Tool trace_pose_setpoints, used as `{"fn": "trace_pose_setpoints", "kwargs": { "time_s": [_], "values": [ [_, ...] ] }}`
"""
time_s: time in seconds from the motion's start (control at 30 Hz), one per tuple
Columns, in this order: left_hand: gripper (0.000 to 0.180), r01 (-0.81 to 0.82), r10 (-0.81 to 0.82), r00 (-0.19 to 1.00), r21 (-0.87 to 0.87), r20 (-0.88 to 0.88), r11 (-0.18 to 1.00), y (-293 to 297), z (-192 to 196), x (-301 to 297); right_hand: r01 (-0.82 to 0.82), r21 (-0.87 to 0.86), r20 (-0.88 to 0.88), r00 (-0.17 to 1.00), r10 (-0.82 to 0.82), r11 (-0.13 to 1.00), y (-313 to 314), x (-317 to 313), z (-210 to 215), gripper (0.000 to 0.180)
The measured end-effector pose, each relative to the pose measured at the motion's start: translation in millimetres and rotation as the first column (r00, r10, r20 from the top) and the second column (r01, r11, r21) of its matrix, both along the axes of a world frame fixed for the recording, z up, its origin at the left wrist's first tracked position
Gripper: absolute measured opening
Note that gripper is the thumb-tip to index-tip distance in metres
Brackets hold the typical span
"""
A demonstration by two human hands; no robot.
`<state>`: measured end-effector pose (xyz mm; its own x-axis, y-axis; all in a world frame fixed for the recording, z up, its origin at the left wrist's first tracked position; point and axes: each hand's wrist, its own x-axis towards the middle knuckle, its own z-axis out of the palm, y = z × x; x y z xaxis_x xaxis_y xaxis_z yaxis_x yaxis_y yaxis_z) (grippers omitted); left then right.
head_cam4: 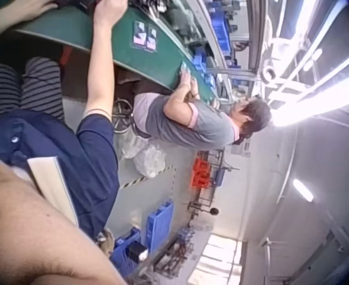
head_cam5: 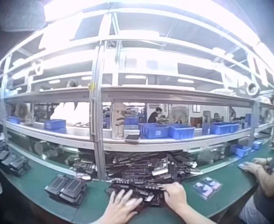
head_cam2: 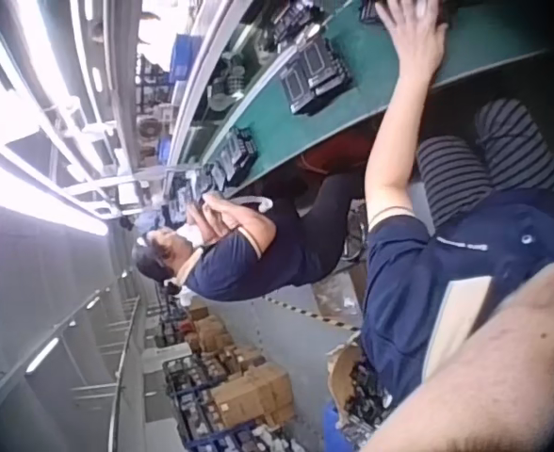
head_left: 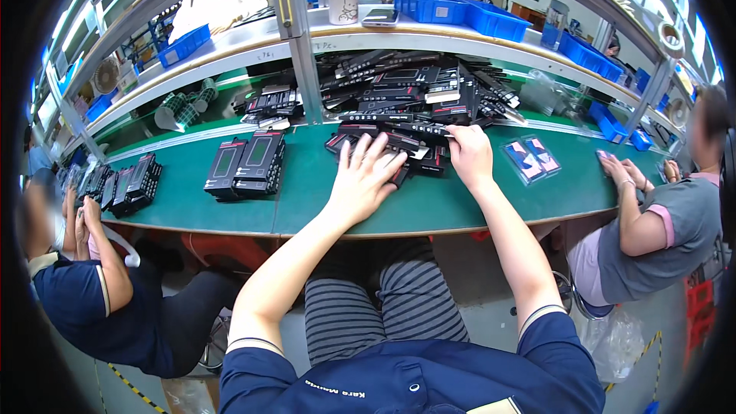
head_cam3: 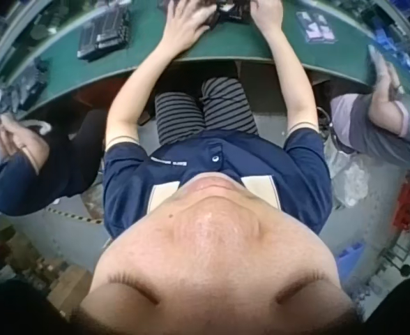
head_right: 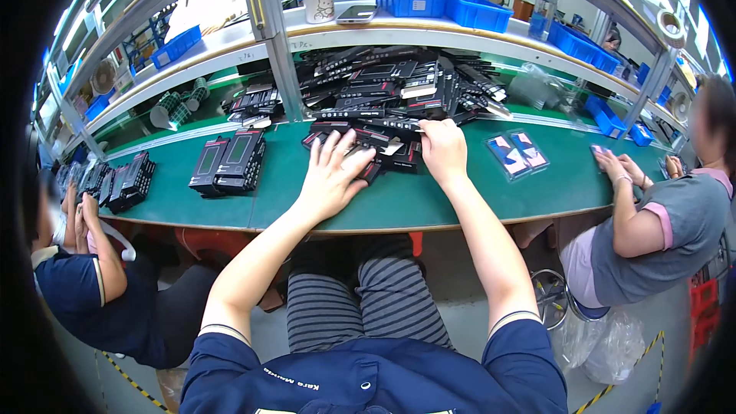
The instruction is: The person sits at a green assembly table and repeatedly picks up small black rectangular boxes from a large cardboard bin. They place each box into a clear plastic sleeve, seal it, and then place the packaged item onto a stack on the table. The process is repetitive and involves handling the boxes and sleeves by hand.
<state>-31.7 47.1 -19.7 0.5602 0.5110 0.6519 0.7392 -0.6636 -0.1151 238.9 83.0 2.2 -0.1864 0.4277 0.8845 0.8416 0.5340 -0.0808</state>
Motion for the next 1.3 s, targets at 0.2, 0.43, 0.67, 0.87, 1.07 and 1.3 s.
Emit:
{"fn": "trace_pose_setpoints", "kwargs": {
  "time_s": [0.2,0.43,0.67,0.87,1.07,1.3],
  "values": [
    [0.061,-0.022,0.029,0.958,-0.026,0.285,0.999,8,2,16,0.057,0.180,-0.112,0.993,-0.037,0.982,-100,22,7,0.033],
    [0.069,0.245,-0.284,0.955,-0.321,-0.081,0.915,-67,18,47,-0.124,-0.217,0.143,0.977,0.157,0.968,-107,49,-19,0.023],
    [0.046,0.147,-0.239,0.965,-0.536,-0.105,0.832,-63,27,23,0.574,-0.410,0.347,0.817,-0.461,0.709,-55,115,-36,0.051],
    [0.062,0.233,-0.214,0.971,-0.639,0.109,0.733,-45,25,19,0.059,-0.655,-0.117,0.977,-0.178,0.754,-111,41,-30,0.036],
    [0.087,0.160,-0.134,0.987,-0.643,0.090,0.749,-41,25,7,-0.367,-0.837,-0.245,0.915,0.321,0.406,-114,31,1,0.044],
    [0.084,0.233,-0.096,0.964,-0.617,0.247,0.752,-41,34,15,-0.711,-0.606,-0.454,0.678,0.579,0.357,-113,-40,-9,0.068]
  ]
}}
